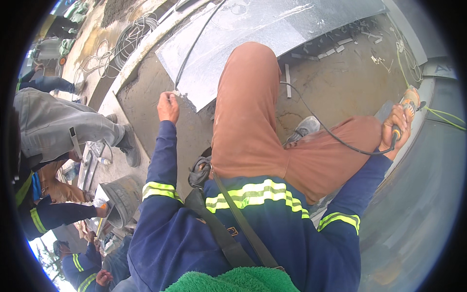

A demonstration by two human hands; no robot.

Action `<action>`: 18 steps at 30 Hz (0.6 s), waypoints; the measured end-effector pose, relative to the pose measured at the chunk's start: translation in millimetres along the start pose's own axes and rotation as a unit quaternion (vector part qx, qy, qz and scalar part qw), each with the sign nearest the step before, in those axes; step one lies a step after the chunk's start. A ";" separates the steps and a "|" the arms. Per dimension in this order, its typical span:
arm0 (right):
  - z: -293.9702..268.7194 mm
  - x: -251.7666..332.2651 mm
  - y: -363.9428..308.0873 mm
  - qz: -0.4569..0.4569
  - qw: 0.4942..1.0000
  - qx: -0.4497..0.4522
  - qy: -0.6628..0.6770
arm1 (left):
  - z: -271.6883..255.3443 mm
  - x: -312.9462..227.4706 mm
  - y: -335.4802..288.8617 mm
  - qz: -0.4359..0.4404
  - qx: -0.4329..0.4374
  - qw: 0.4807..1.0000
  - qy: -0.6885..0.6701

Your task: The person uses an angle grinder to cut a large stone slab on a construction site. The person holds the tool with both hands and guides it along the slab surface, producing dust and debris. Other workers are visible in the background.

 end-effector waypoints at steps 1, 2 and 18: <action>-0.9 2.8 -2.2 0.000 1.000 -0.001 0.004 | -6.0 20.3 3.9 -0.064 -0.019 0.997 -0.029; -0.9 6.4 -1.8 0.002 1.000 0.001 0.007 | -9.0 31.6 5.5 -0.077 0.011 0.995 -0.064; -18.9 10.1 6.1 0.020 0.999 0.044 -0.012 | 79.3 26.6 -49.5 -0.455 0.104 0.818 -0.336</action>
Point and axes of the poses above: each hand's wrist, its own y-axis towards the middle knuckle, its own z-axis out of the palm, x = y × z, the point moved 3 cm from there along y, towards the middle knuckle, and after that the axes turned 6 degrees about y, right-handed, at the moved point
